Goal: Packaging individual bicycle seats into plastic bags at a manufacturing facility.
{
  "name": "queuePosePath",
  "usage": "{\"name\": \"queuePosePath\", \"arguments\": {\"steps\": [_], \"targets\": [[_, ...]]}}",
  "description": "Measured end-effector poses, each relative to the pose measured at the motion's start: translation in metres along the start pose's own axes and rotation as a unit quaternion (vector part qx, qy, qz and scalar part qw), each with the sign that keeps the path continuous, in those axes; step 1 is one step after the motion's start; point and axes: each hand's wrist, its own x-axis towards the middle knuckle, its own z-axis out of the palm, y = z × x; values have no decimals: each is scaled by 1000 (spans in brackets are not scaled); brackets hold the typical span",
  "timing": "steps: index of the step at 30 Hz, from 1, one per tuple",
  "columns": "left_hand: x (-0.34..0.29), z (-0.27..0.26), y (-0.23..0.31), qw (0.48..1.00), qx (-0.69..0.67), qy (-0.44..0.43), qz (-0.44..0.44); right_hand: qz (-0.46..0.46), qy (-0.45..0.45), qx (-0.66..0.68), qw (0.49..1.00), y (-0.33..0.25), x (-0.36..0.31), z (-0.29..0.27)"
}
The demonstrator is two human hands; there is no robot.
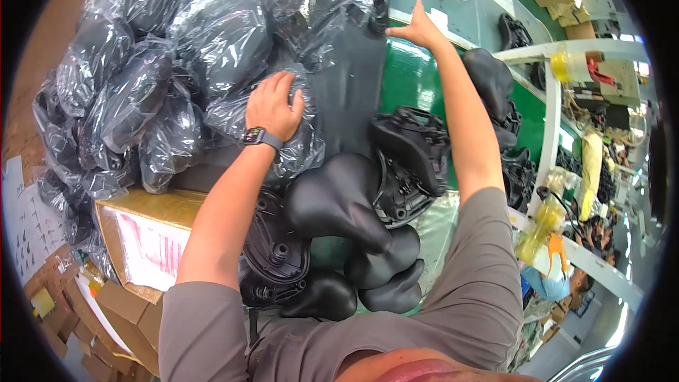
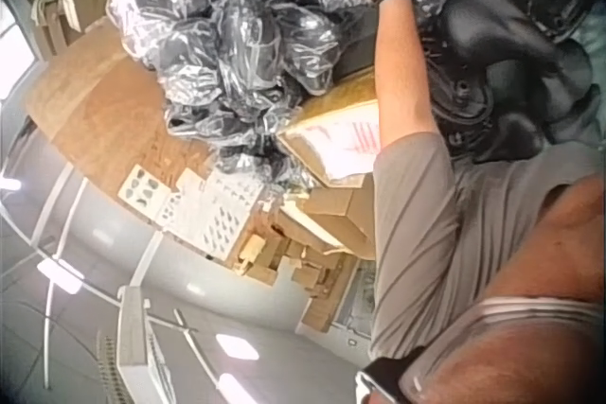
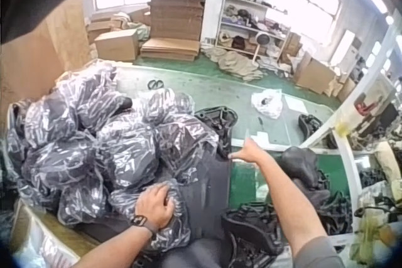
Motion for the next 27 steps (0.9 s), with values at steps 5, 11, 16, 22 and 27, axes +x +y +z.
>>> {"name": "queuePosePath", "arguments": {"steps": [5, 11, 16, 22, 27], "targets": [[-1, -1, -8, 1000, -5, 0, -3, 65, 104, 90, 988, -50, 47, 85], [6, -5, -2, 1000, 9, -4, 5, 91, 68, 65, 991, -52, 6, 30], [-1, -2, -11, 1000, 25, -19, -2, 172, 34, 277, 945, -52, -75, -27], [-5, 1, -15, 997, 70, -23, 13, 122, 159, 570, 797, -120, -317, -120], [3, 15, -36, 984, 112, -139, -20, 78, 237, 709, 660, -218, -569, -141]]}}
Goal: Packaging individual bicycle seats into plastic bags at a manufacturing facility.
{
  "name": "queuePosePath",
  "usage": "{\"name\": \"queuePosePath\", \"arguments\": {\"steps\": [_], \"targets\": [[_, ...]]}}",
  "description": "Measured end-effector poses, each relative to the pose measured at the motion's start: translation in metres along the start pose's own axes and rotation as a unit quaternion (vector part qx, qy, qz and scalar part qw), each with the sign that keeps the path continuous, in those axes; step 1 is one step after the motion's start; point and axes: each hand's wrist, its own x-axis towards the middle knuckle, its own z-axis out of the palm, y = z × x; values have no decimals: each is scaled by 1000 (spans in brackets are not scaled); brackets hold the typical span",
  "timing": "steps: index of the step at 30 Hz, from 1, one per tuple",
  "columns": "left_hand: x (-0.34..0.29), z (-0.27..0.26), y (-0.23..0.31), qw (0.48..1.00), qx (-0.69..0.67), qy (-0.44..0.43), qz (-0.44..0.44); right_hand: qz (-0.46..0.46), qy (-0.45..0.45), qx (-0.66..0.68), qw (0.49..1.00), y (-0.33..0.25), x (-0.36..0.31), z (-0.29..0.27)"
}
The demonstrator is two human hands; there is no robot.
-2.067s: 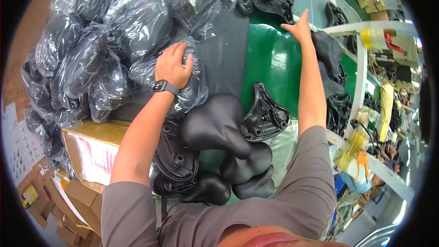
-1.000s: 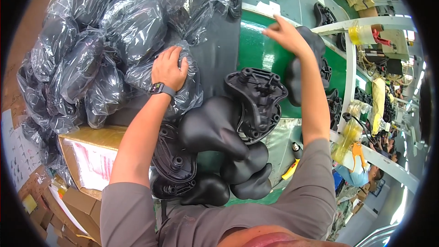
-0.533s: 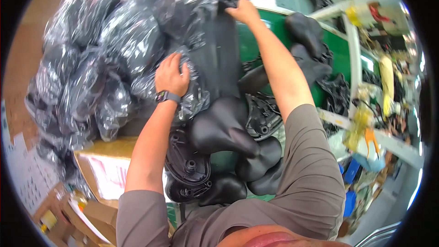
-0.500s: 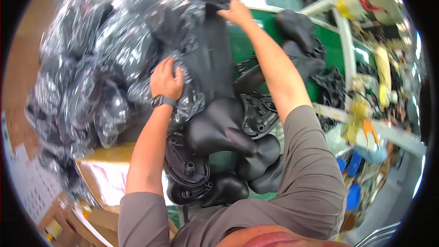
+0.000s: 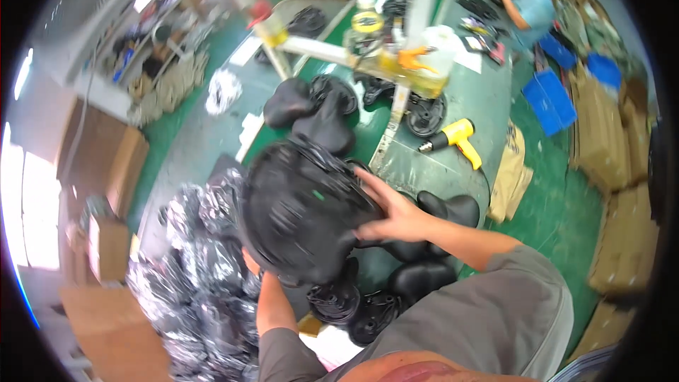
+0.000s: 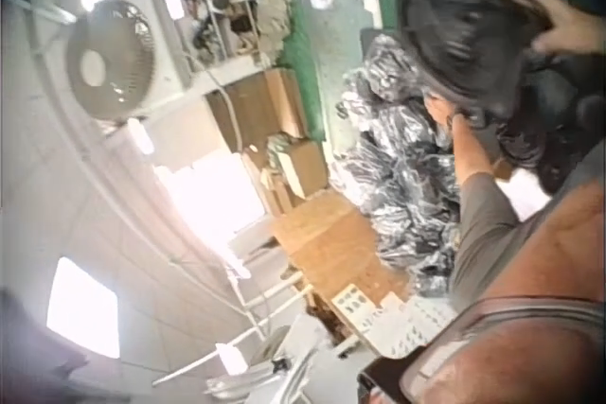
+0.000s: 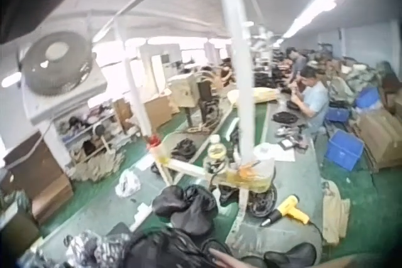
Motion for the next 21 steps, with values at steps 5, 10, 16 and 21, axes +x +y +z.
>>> {"name": "queuePosePath", "arguments": {"steps": [5, 10, 16, 21], "targets": [[29, 12, -21, 992, -55, -111, -9, 251, -85, 33, 964, 4, -207, -60], [-20, -21, -17, 974, 13, -159, 161, 116, 25, 286, 951, 22, -284, -36], [-267, -178, 47, 956, -213, 83, 185, 8, 70, 204, 976, 11, -277, -28], [-437, -199, -25, 940, -242, 200, 132, 18, -91, 135, 987, -19, -256, 36]]}}
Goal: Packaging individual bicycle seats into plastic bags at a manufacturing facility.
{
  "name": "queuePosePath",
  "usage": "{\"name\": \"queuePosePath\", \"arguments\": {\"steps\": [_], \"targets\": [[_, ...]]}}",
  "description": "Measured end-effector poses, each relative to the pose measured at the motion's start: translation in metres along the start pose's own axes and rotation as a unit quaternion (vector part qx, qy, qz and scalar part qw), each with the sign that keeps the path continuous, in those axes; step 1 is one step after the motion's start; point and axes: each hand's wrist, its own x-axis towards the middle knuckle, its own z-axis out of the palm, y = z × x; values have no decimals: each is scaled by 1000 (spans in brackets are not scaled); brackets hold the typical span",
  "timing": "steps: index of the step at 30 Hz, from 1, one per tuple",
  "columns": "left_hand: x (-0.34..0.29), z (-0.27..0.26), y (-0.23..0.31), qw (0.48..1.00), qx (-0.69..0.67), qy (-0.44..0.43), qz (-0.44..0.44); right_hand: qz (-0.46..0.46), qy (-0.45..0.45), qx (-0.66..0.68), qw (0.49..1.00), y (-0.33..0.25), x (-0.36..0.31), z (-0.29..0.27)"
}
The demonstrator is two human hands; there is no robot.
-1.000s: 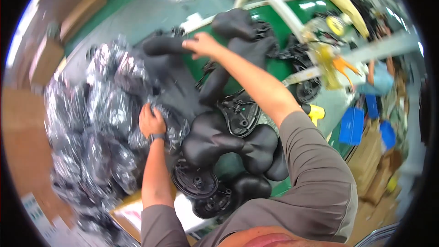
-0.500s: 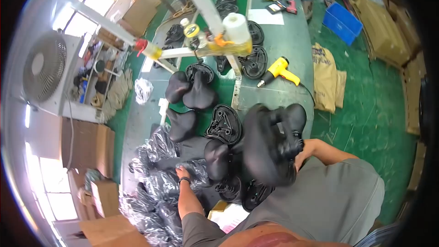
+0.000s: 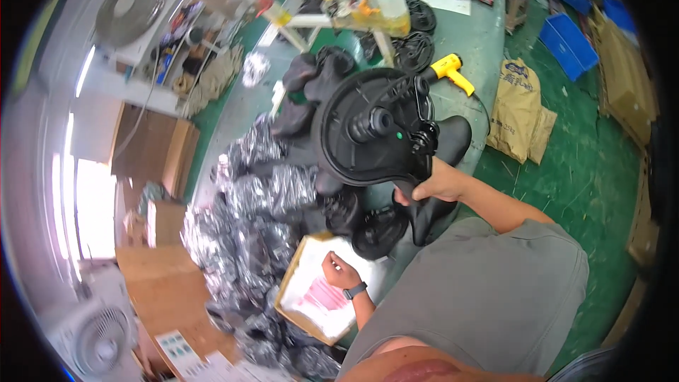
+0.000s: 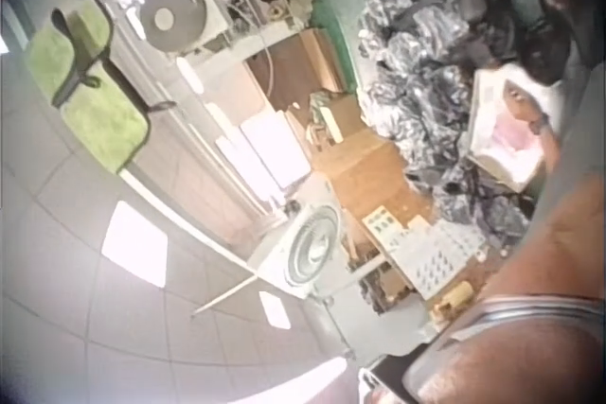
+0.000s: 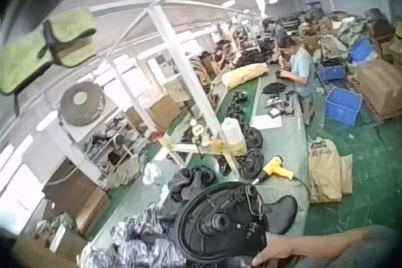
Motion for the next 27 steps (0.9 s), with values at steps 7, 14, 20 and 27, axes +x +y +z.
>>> {"name": "queuePosePath", "arguments": {"steps": [7, 14, 20, 27], "targets": [[-127, 15, -85, 967, 147, -136, -159, 70, -20, 260, 963, 84, -16, 101], [-88, -7, -118, 900, 60, -303, -308, 309, 135, 359, 870, 142, -96, 112], [-72, -14, -89, 919, 49, -283, -270, 326, 230, 292, 869, 154, -154, 115], [-101, -6, -149, 983, 33, -124, -128, 321, 257, 117, 904, 157, -175, 144]]}}
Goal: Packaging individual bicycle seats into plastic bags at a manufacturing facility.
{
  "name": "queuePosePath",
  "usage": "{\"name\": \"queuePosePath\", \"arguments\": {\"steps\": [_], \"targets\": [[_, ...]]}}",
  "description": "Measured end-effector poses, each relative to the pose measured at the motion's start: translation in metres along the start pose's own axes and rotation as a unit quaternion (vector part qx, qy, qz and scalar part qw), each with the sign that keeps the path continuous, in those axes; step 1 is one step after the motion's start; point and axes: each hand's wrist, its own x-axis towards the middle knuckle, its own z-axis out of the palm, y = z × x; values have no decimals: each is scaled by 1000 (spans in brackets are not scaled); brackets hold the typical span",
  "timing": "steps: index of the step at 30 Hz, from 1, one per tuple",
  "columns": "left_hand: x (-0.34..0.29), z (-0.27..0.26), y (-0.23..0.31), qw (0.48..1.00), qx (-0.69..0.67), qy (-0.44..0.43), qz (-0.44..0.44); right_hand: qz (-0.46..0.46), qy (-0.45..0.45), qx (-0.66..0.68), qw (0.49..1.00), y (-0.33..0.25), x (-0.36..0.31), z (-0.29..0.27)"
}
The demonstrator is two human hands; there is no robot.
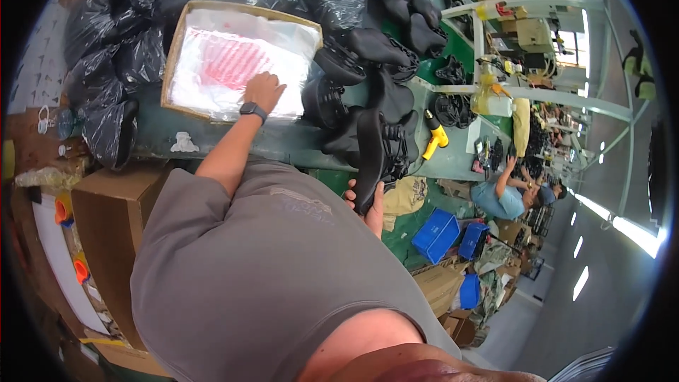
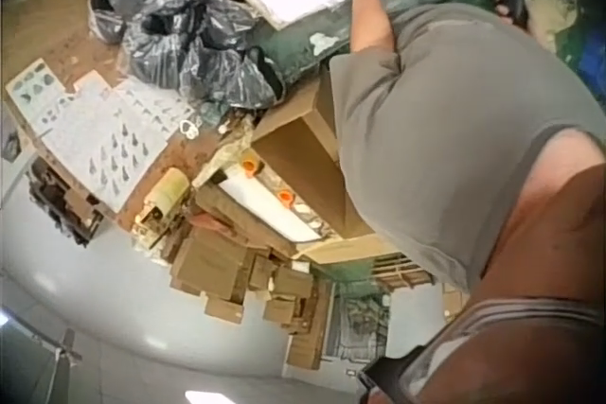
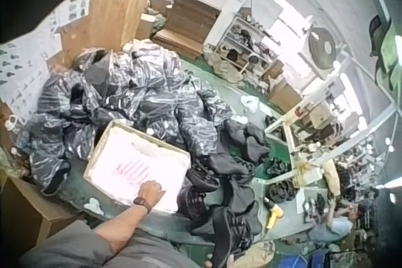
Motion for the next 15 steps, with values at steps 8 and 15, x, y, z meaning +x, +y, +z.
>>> {"name": "queuePosePath", "arguments": {"steps": [8, 15], "targets": [[0, -42, -13, 987, 86, 129, -48, -30, 61, -151, 986, 7, 5, 30], [-14, -28, 0, 986, 13, -136, -91, -52, 73, -281, 956, 25, 22, 50]]}}
